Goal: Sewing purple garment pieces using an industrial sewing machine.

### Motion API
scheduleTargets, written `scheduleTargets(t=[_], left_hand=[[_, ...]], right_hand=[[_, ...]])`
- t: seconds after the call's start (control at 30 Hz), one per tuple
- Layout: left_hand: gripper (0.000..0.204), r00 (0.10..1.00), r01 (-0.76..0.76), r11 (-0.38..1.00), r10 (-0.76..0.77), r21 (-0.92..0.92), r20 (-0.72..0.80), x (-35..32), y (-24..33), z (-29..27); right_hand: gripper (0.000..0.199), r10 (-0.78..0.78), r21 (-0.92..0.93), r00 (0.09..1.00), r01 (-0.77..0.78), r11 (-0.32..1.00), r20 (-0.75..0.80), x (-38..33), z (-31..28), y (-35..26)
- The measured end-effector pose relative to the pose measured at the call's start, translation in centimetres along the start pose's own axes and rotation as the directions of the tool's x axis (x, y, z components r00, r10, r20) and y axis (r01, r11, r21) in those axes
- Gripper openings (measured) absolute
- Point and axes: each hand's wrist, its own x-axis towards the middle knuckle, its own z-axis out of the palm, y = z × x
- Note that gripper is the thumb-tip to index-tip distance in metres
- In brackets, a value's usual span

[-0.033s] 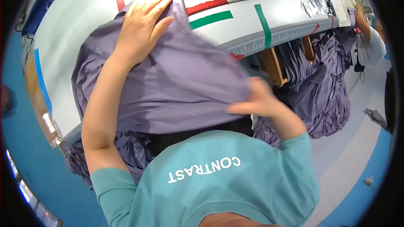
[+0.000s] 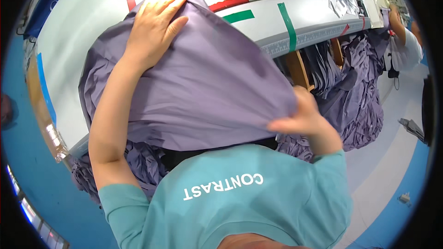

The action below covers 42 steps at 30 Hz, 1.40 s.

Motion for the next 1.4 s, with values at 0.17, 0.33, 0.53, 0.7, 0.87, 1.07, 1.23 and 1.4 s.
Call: scheduleTargets(t=[0.17, 0.33, 0.53, 0.7, 0.87, 1.07, 1.23, 1.4], left_hand=[[0.047, 1.000, 0.007, 1.000, -0.007, 0.028, 0.010, -0.3, -0.4, 0.1], [0.049, 1.000, -0.011, 0.998, 0.009, 0.054, 0.030, -0.6, -0.5, 0.3], [0.051, 0.998, -0.045, 0.995, 0.041, 0.091, 0.042, -0.6, -0.9, 0.0], [0.059, 0.988, -0.085, 0.993, 0.073, 0.086, 0.134, -0.2, -1.4, -0.8], [0.071, 0.973, -0.158, 0.979, 0.132, 0.127, 0.191, -0.4, -1.4, -1.3], [0.076, 0.968, -0.152, 0.970, 0.108, 0.189, 0.226, -0.4, -1.2, -1.3], [0.077, 0.959, -0.164, 0.973, 0.120, 0.160, 0.256, 0.1, -0.7, -1.7], [0.075, 0.959, -0.152, 0.977, 0.109, 0.149, 0.261, -0.1, -0.8, -1.6]], right_hand=[[0.031, 0.475, -0.089, 0.879, -0.471, 0.878, 0.032, -9.7, 0.2, -0.6], [0.021, -0.020, -0.739, 0.991, -0.086, 0.668, -0.133, -13.2, 4.3, 3.4], [0.023, 0.124, -0.830, 0.990, -0.120, 0.544, -0.062, -14.3, 6.3, 7.2], [0.021, 0.230, -0.808, 0.972, -0.095, 0.582, 0.051, -14.5, 6.2, 10.5], [0.019, 0.013, -0.481, 1.000, -0.007, 0.877, 0.009, -13.6, -0.3, 16.1], [0.008, -0.095, -0.404, 0.430, -0.717, 0.568, -0.898, -17.5, -16.3, 24.3], [0.009, -0.033, -0.670, 0.669, -0.742, 0.025, -0.742, -18.1, -21.4, 27.2], [0.010, 0.004, -0.657, 0.659, -0.750, -0.075, -0.752, -18.7, -21.8, 27.1]])
